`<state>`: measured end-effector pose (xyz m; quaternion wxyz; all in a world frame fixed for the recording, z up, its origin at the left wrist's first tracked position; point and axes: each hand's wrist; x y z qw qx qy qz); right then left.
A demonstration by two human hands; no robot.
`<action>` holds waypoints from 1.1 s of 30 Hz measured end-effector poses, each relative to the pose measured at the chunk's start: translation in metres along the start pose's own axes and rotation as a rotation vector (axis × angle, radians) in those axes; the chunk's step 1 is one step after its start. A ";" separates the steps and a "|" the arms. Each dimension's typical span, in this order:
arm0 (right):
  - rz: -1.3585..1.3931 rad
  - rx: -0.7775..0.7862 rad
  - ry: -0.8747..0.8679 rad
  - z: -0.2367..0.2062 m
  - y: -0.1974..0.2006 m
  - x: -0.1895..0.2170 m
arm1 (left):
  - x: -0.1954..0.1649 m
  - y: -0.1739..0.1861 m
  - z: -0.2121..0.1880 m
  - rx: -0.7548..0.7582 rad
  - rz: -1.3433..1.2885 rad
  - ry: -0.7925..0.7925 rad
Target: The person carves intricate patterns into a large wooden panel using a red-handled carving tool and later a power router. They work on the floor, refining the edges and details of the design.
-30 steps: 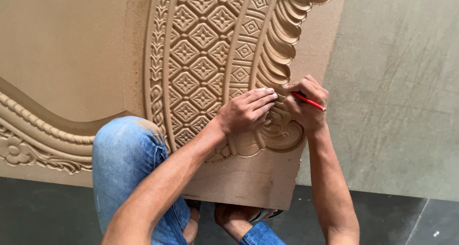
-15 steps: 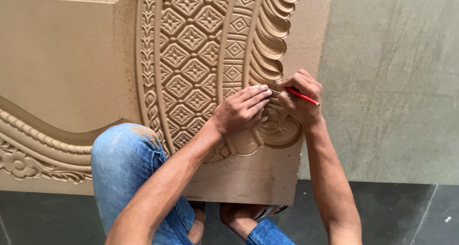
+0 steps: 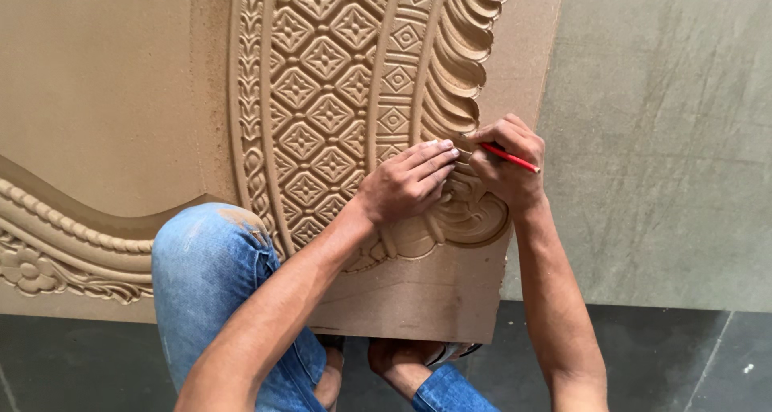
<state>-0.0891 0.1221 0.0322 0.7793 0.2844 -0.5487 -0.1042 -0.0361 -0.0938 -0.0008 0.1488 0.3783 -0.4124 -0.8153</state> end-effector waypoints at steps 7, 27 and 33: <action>-0.004 -0.022 -0.051 -0.001 0.000 -0.002 | 0.000 0.000 0.000 0.005 0.000 0.001; 0.197 -0.047 -0.114 0.003 0.007 -0.005 | 0.002 0.000 0.001 -0.048 -0.013 -0.019; 0.058 0.092 -0.008 0.019 0.019 -0.017 | 0.000 0.007 0.004 -0.056 -0.023 -0.014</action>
Point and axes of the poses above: each hand's wrist, its own z-axis towards the middle knuckle, its own y-axis out of the back of the hand, x = y × z, and after that the axes turned 1 degree about -z, right-handed
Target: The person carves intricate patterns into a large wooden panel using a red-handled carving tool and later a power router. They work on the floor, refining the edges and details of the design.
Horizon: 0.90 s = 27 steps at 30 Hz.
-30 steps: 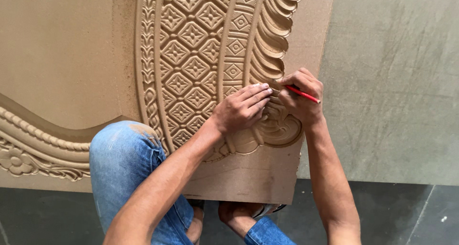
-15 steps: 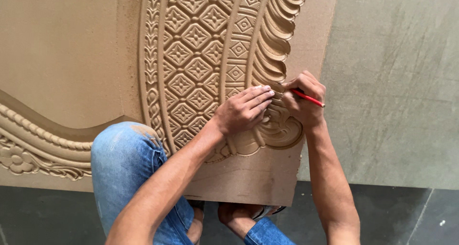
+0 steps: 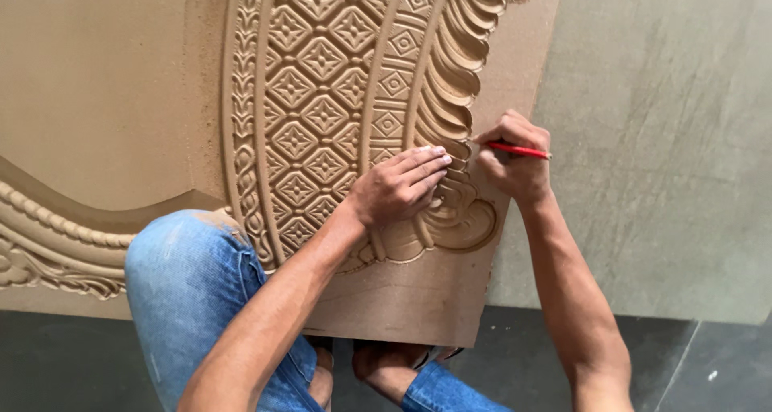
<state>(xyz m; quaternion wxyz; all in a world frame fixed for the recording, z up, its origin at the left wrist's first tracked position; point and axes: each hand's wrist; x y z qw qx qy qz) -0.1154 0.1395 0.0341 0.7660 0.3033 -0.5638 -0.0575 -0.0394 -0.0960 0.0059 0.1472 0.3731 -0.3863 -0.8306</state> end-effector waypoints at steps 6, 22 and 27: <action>-0.021 0.061 0.052 0.001 -0.002 -0.003 | -0.002 0.005 -0.002 0.033 0.012 0.001; -0.004 0.134 0.142 0.010 -0.007 -0.005 | -0.005 0.007 -0.004 0.001 0.008 0.042; 0.033 0.128 0.118 0.008 -0.005 -0.004 | -0.004 0.007 -0.005 0.001 0.005 0.034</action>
Point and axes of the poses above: each hand's wrist, its own z-axis towards the middle knuckle, its own y-axis out of the back of the hand, x = y × z, and after that the axes turned 1 degree about -z, right-handed
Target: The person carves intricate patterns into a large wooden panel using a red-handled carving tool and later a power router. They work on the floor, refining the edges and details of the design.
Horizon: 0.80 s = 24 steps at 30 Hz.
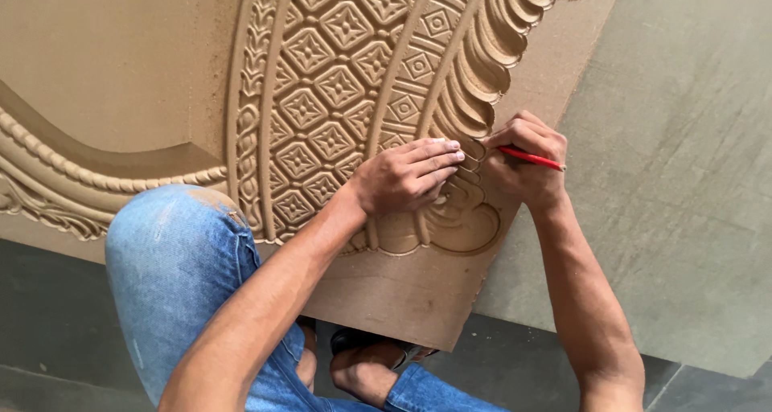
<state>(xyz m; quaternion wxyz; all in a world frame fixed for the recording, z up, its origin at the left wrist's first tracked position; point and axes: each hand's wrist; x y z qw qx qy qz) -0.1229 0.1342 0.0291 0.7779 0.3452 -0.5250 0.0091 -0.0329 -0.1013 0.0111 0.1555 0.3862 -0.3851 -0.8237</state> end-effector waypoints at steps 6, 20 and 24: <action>0.013 0.005 -0.021 0.000 0.001 -0.001 | 0.000 -0.001 0.000 -0.004 -0.005 0.003; -0.008 0.035 0.024 0.004 0.001 -0.001 | 0.001 -0.001 0.000 0.005 0.000 -0.002; -0.043 0.047 0.060 0.005 0.000 -0.001 | 0.001 -0.003 -0.001 0.005 0.012 0.003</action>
Point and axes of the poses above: each hand's wrist, its own z-axis towards the middle knuckle, its own y-axis out of the back of the hand, x = y × z, and after that the axes turned 1 degree about -z, right-handed
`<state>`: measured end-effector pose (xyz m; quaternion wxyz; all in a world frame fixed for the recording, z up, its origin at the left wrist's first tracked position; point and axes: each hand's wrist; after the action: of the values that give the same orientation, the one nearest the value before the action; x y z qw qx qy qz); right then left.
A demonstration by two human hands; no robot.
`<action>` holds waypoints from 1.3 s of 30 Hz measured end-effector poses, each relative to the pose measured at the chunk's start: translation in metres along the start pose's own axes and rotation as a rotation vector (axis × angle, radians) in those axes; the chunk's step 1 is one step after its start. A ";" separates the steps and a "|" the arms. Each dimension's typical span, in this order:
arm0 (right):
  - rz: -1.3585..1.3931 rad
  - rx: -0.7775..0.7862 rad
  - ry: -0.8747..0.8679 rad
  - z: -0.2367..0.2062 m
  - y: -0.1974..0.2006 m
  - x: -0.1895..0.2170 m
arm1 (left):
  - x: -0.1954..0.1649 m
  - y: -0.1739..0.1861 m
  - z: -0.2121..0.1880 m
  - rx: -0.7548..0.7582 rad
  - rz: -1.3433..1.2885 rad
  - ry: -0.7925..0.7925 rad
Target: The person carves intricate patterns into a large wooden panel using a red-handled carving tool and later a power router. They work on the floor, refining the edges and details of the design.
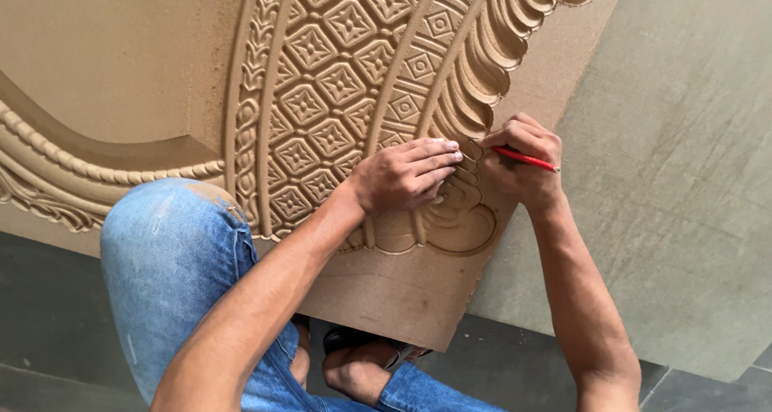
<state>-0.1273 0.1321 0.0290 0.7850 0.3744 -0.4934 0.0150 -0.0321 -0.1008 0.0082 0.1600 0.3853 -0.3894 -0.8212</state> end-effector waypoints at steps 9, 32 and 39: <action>0.019 -0.008 -0.052 -0.001 0.001 0.001 | 0.000 0.001 0.000 -0.005 0.001 0.001; 0.035 -0.036 -0.053 -0.003 0.000 -0.001 | 0.000 -0.002 -0.001 0.000 0.029 -0.006; 0.015 0.003 -0.003 0.000 0.000 0.001 | -0.001 0.002 0.000 0.019 -0.005 0.006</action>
<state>-0.1270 0.1315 0.0293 0.7836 0.3721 -0.4971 0.0211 -0.0313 -0.1020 0.0103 0.1556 0.3902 -0.3959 -0.8166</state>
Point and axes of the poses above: each hand's wrist, its own z-axis towards the middle knuckle, its own y-axis out of the back of the hand, x = y × z, and after that the axes turned 1 degree about -z, right-handed
